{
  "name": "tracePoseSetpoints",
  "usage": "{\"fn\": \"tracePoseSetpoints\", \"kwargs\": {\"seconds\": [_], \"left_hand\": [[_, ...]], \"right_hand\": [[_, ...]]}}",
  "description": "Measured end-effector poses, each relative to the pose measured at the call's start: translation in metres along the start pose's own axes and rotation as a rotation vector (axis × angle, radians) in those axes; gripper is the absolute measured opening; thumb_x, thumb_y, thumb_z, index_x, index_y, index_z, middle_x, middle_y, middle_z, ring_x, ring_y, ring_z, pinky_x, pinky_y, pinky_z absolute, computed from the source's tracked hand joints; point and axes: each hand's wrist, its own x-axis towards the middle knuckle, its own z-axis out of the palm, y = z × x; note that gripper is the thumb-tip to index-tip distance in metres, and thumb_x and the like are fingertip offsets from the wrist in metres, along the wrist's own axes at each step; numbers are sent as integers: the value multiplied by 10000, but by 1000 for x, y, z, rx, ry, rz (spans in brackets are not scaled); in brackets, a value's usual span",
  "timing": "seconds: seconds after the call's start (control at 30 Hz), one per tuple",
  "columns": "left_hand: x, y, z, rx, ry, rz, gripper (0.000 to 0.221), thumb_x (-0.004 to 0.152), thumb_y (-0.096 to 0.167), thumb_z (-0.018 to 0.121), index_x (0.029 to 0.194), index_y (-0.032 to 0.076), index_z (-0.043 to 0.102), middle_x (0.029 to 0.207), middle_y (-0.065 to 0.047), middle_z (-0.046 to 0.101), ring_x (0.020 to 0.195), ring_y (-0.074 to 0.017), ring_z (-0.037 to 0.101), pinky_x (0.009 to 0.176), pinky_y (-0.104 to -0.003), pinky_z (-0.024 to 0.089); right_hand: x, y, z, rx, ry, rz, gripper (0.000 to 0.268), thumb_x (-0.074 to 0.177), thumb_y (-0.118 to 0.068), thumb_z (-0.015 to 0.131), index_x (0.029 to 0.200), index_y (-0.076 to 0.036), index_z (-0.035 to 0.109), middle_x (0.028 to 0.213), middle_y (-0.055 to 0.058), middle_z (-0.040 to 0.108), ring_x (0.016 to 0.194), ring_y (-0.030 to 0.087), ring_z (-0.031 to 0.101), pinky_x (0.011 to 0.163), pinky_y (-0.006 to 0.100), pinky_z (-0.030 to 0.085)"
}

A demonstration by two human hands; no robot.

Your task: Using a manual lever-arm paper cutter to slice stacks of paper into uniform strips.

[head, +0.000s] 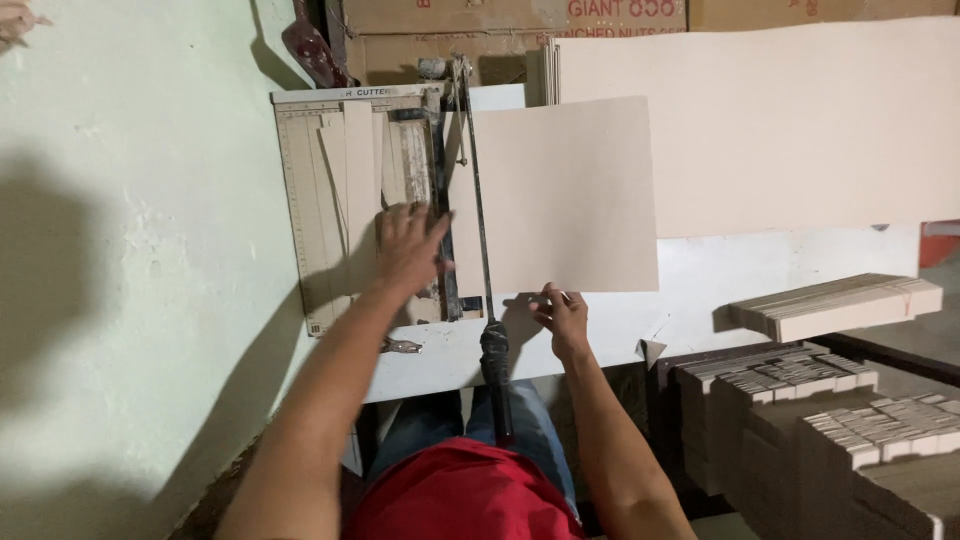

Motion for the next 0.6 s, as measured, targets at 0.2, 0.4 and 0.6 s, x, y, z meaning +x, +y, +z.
{"fn": "tracePoseSetpoints", "kwargs": {"seconds": [0.2,0.4,0.6], "left_hand": [[30,50,17,95,-263,-256,1154,871,485,770,1652,236,-42,1695,-242,-104,1556,-427,-113,1120,-799,82],[49,42,42,40,-230,-271,1302,775,535,831,1658,213,-71,1687,-262,-151,1560,-425,-115,1098,-797,202],[42,52,22,59,-382,-311,1407,775,336,887,1603,220,-245,1634,-250,-319,1534,-426,-232,1116,-813,21]], "right_hand": [[2,-12,5,-35,26,19,387,1002,-369,714,1132,-22,602,1030,127,722,822,251,754,816,444,645],[-121,-94,32,-590,-281,-30,712,1047,-617,419,1423,-30,565,1051,301,744,844,419,772,731,483,636],[-232,-99,68,-1172,-419,-38,1102,912,-605,601,1660,-168,-81,697,156,682,584,301,638,553,396,488]]}}
